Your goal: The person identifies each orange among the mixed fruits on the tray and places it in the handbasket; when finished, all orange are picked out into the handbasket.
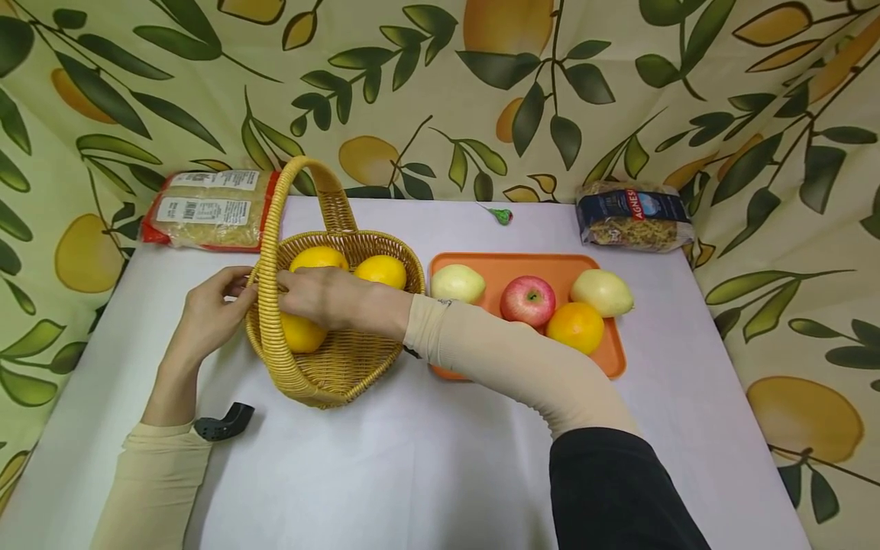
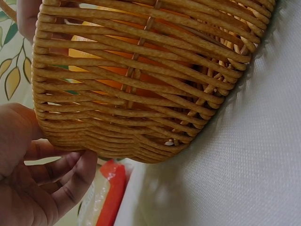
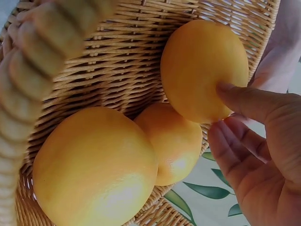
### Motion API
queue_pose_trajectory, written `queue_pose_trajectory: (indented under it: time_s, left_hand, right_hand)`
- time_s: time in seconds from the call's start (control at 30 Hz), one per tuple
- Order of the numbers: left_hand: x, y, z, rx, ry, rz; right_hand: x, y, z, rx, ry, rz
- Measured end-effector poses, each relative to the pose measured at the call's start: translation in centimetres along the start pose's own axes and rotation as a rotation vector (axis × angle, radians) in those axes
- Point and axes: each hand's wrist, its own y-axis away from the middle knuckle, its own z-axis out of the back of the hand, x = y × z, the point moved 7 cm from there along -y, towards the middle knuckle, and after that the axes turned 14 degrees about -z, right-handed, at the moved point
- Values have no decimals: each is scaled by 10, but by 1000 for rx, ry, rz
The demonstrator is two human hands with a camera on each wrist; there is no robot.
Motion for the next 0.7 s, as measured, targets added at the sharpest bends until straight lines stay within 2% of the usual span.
queue_pose_trajectory:
  time_s: [0.13, 0.4, 0.7]
  left_hand:
    - [0, 0, 0, 2, 3, 5]
    - [0, 0, 0, 6, 2, 13]
    - [-1, 0, 1, 7, 7, 19]
  right_hand:
    - [0, -1, -1, 32, 16, -22]
    - [1, -1, -2, 23, 56, -25]
    - [0, -2, -2, 48, 41, -34]
